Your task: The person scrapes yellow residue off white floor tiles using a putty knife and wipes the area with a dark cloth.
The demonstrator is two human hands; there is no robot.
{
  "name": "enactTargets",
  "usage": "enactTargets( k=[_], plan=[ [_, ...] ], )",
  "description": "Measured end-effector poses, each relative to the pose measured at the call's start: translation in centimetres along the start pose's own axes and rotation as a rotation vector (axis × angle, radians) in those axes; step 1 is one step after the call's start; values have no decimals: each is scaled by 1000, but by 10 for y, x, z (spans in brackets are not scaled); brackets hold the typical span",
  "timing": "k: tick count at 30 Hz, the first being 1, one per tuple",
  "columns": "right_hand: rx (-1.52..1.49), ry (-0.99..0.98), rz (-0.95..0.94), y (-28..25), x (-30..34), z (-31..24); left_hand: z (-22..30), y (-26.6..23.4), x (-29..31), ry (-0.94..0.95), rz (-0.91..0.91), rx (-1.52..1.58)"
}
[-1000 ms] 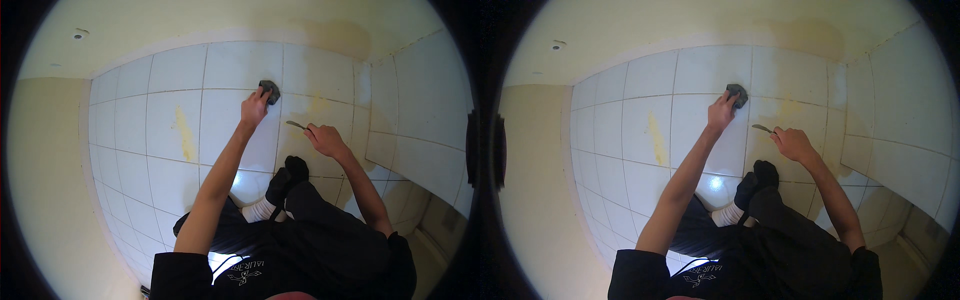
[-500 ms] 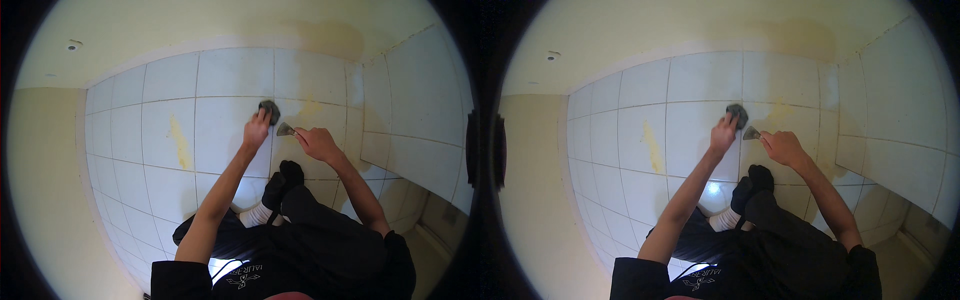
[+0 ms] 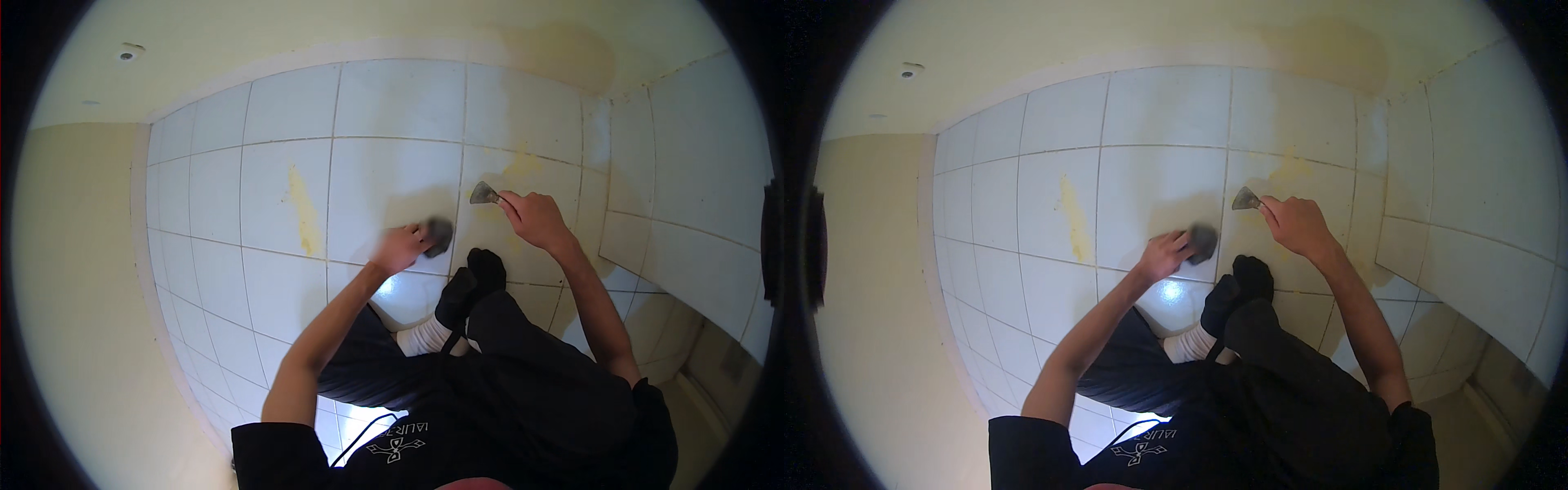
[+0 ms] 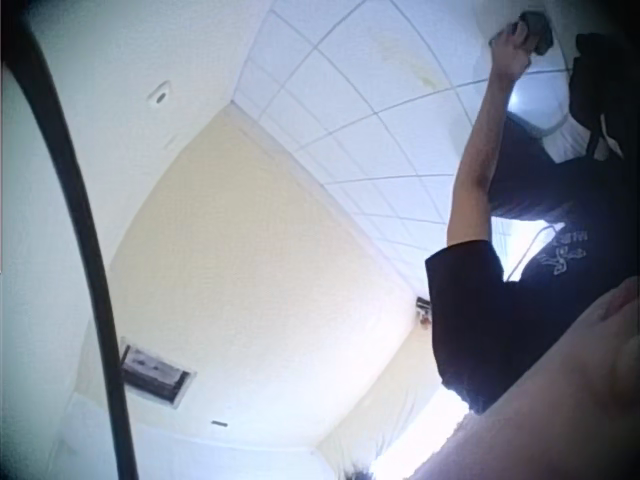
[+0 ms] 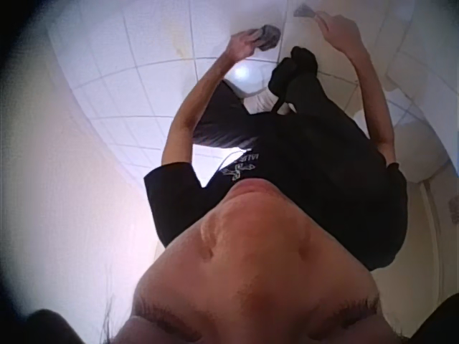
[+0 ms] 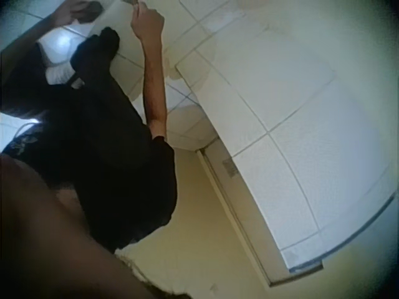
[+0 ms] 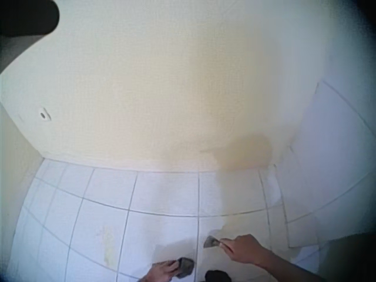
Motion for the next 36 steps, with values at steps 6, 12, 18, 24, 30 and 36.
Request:
enactTargets(
  k=[6, 12, 18, 24, 30, 36],
  plan=[
    [-41, -33, 31, 7, -4, -8, -20, -38, 106, -9, -54, -52],
    [-39, 34, 31, 3, 15, 16, -16, -31, 86, -618, 245, -117],
    [2, 14, 2, 5, 10, 20, -64, -22, 39, -1016, 529, -202],
    [-65, -16, 54, -5, 2, -2, -79, -11, -45, -1133, 643, -161],
    [-119, -11, 68, -7, 0, -11, 12, 51, -103, -693, 431, 75],
    [-122, -8, 106, -8, 0, -14, 65, 68, -123, -514, 200, 312]
  ],
)
Point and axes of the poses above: each hand's wrist, its own x-axis away from the middle knuckle, its own y-axis out of the palm, z = x × y, the point moved 1 cm from there along -x, towards the middle knuckle, and after that the axes turned 4 degrees about x, right-handed, at the moved point
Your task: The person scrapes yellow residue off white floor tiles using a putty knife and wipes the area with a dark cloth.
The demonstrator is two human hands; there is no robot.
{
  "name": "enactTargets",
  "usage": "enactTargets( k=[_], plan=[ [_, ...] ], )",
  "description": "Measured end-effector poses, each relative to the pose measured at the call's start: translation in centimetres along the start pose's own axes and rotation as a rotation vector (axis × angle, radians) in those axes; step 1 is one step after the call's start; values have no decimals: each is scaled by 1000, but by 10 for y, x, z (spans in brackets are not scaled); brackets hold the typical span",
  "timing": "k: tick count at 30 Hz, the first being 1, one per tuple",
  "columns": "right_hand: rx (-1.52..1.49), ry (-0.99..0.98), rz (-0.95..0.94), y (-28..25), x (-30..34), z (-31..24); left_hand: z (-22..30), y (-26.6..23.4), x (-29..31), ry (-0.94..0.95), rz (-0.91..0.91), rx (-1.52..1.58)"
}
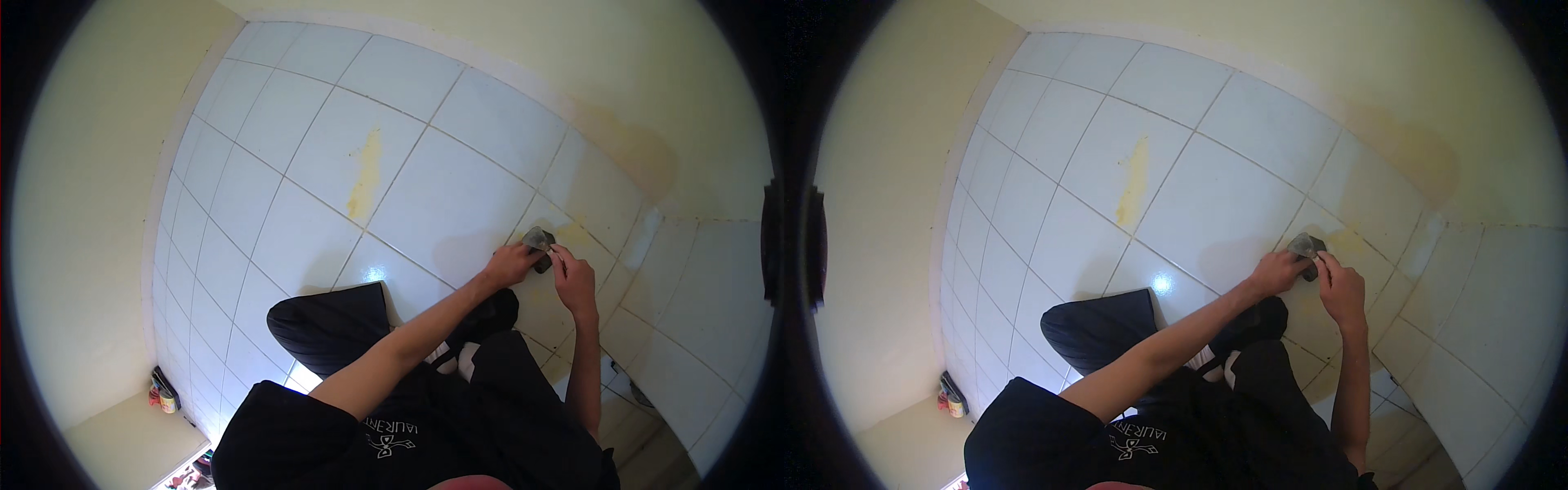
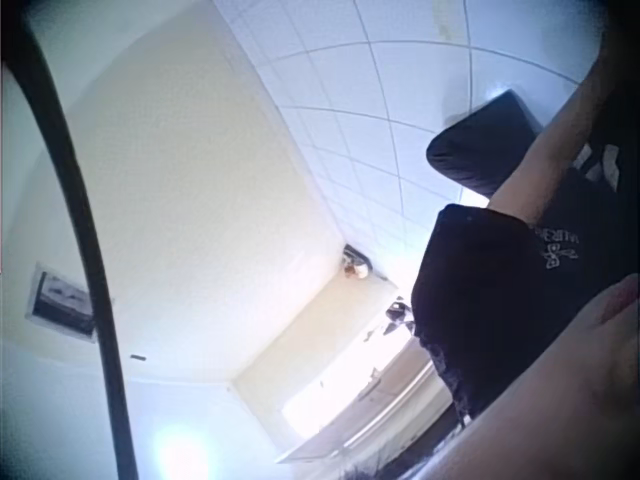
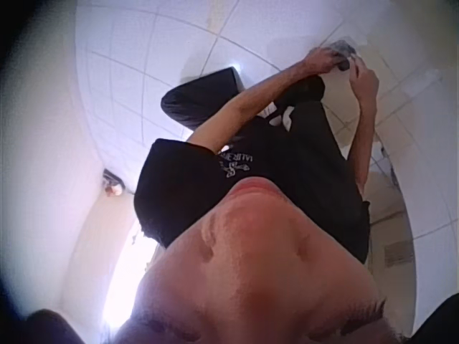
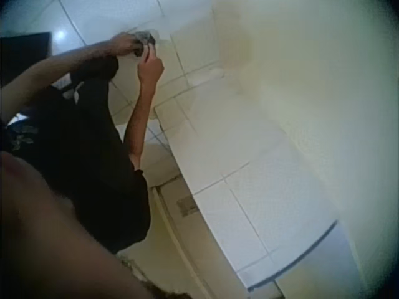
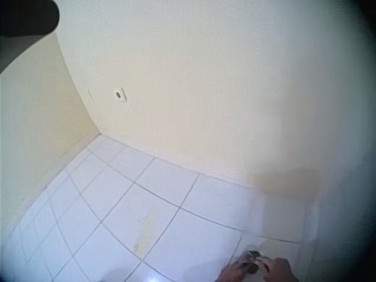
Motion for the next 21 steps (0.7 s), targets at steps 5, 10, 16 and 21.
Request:
enactTargets(
  k=[5, 10, 16, 21],
  plan=[
    [12, 90, -42, -5, 5, -6, -40, -26, -5, 245, -6, -177],
    [-1, 87, -10, -6, 12, 8, -135, -104, -49, 29, 61, -332],
    [10, 151, 1, -16, 20, 25, -232, -238, -97, -421, 396, -640],
    [1, 186, 28, -27, 25, 35, -247, -263, -150, -743, 642, -527]
  ],
)
Point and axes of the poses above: each hand's wrist, its own x-axis away from the middle knuckle, its own y-axis out of the palm, z = x × y, the point moved 1 cm from there along -x, towards the middle knuckle, and after that the axes turned 4 degrees about x, right-handed, at the moved point
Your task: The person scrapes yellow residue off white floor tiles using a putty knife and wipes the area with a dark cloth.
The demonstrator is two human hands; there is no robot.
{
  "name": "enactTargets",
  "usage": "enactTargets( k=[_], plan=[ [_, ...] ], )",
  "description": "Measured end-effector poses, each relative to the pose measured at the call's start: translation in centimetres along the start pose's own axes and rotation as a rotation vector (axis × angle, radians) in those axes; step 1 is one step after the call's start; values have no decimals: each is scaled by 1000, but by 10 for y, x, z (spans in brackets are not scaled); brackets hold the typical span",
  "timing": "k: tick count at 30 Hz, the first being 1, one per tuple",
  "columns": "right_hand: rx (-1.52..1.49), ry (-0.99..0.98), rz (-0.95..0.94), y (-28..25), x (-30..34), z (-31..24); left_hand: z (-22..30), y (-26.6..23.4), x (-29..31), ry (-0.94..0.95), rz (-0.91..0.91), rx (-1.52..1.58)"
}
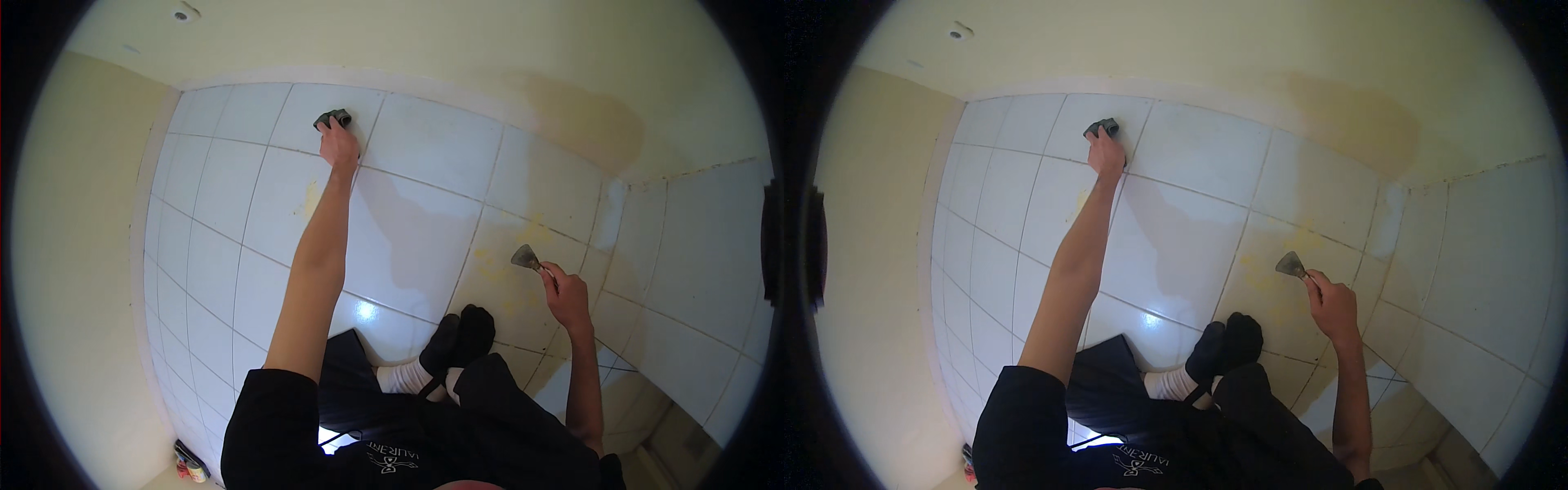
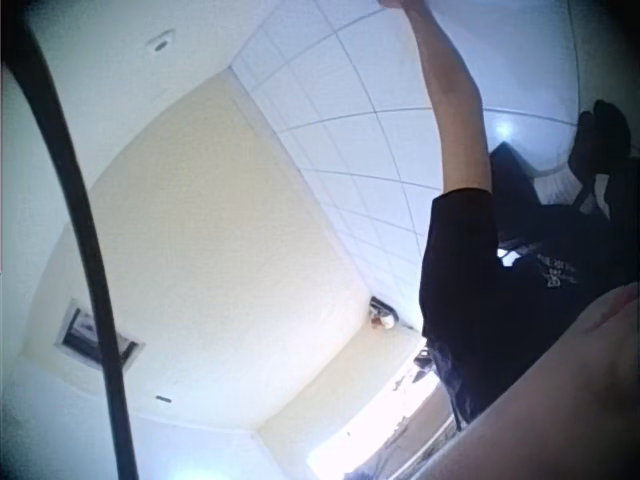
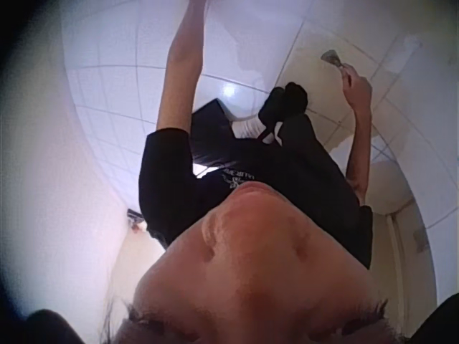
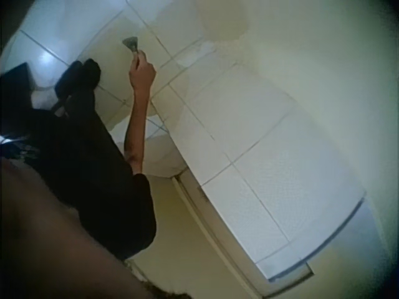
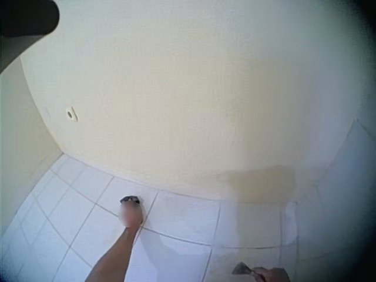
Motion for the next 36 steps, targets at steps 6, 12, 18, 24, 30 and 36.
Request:
enactTargets(
  k=[6, 12, 18, 24, 30, 36],
  plan=[
    [5, 80, -39, -3, 4, 12, 36, 10, -23, 13, -18, 41],
    [45, 54, -55, -4, 5, 21, 87, 35, -9, 156, -123, -23],
    [72, -63, 60, -3, -18, -21, 207, 81, 158, 764, -503, 558],
    [-101, 15, 102, -23, -15, -58, 240, 45, 204, 603, -600, 910],
    [-126, 93, 50, -12, 2, -15, 135, 14, 100, 550, -220, 594],
    [-5, 15, 17, -13, -20, -5, 36, 0, 6, 148, -106, 49]
  ],
)
Point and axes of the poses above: each hand's wrist, its own x-axis away from the middle knuckle, its own y-axis out of the palm, z = x × y, the point moved 1 cm from there along -x, towards the middle knuckle, and after that the axes turned 4 degrees about x, right-handed, at the moved point
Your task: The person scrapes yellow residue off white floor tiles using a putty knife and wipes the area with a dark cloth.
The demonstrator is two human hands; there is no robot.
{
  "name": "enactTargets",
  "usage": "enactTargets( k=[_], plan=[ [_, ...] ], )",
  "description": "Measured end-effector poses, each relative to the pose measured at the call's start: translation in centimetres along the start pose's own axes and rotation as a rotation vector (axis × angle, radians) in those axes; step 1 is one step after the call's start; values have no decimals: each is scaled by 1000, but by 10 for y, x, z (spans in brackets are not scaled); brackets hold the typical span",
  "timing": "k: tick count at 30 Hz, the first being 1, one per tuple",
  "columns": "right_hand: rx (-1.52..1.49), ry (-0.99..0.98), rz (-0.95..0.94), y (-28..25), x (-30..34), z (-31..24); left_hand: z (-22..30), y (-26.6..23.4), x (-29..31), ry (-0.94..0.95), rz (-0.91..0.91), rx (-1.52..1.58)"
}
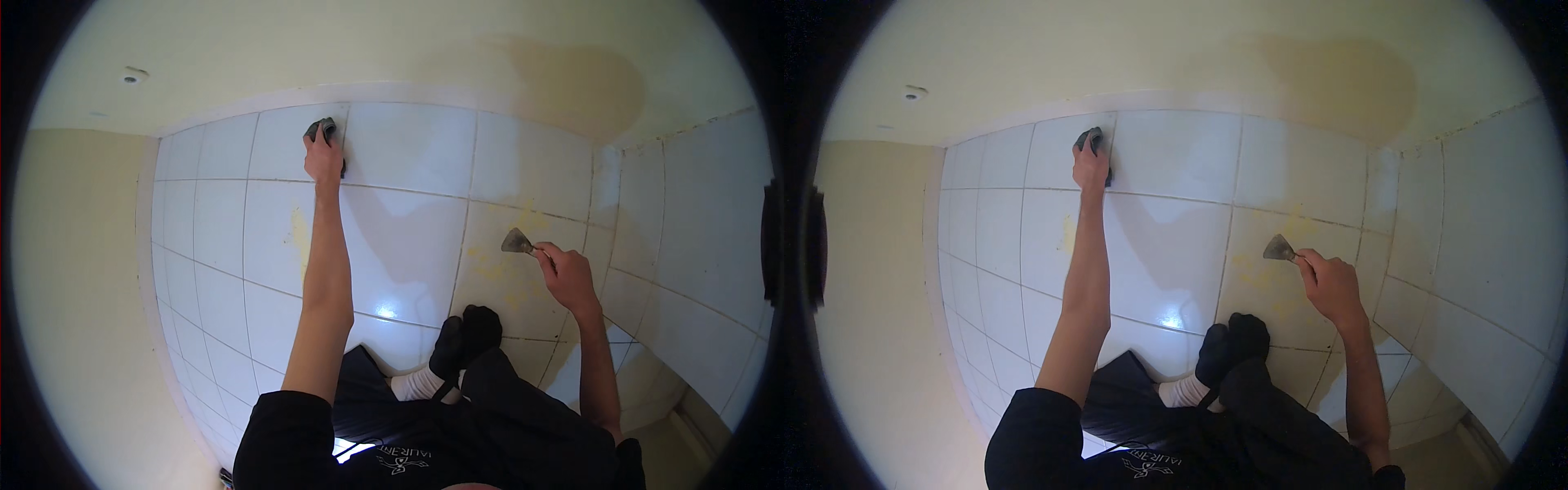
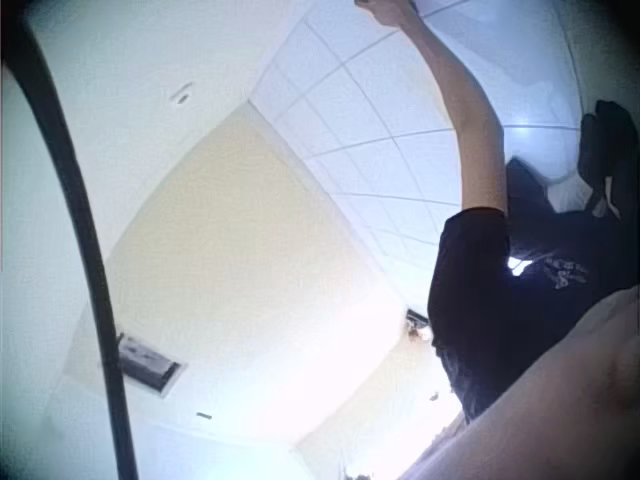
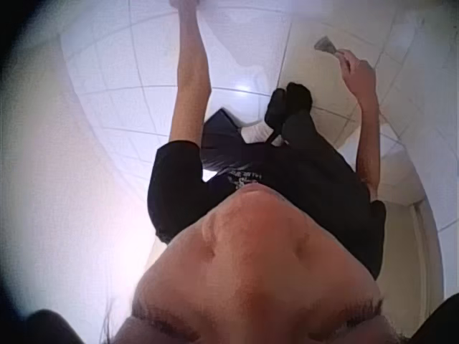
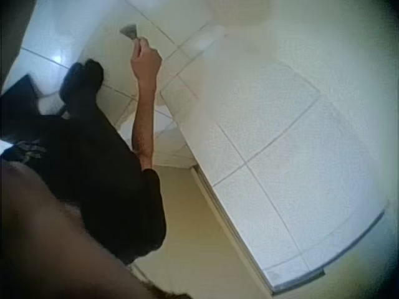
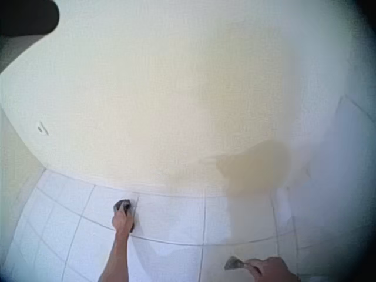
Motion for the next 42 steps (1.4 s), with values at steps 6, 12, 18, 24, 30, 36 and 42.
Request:
enactTargets(
  k=[6, 12, 18, 24, 30, 36, 42],
  plan=[
    [-147, 183, 115, -33, -20, -1, 182, 79, 156, 198, -222, 168],
    [-555, 216, 574, -61, -27, -12, 303, 80, 380, 587, -1034, 733],
    [-669, 282, 799, -82, -17, 34, 278, 40, 283, 365, -704, 810],
    [-852, 361, 867, -94, -47, 53, 190, 26, 138, 144, -276, 52],
    [-948, 351, 872, -105, -55, 61, 289, 100, 170, 270, -276, 290],
    [-919, 400, 835, -101, -58, 49, 411, 127, 329, 1080, -1368, 529],
    [-892, 463, 853, -113, -37, 70, 383, 89, 291, 1012, -1179, 285]
  ],
)
Point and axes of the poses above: each hand's wrist, its own x-axis away from the middle knuckle, its own y-axis out of the palm, z = x × y, the point moved 1 cm from there along -x, towards the middle knuckle, and after that the axes turned 4 degrees about x, right-handed, at the moved point
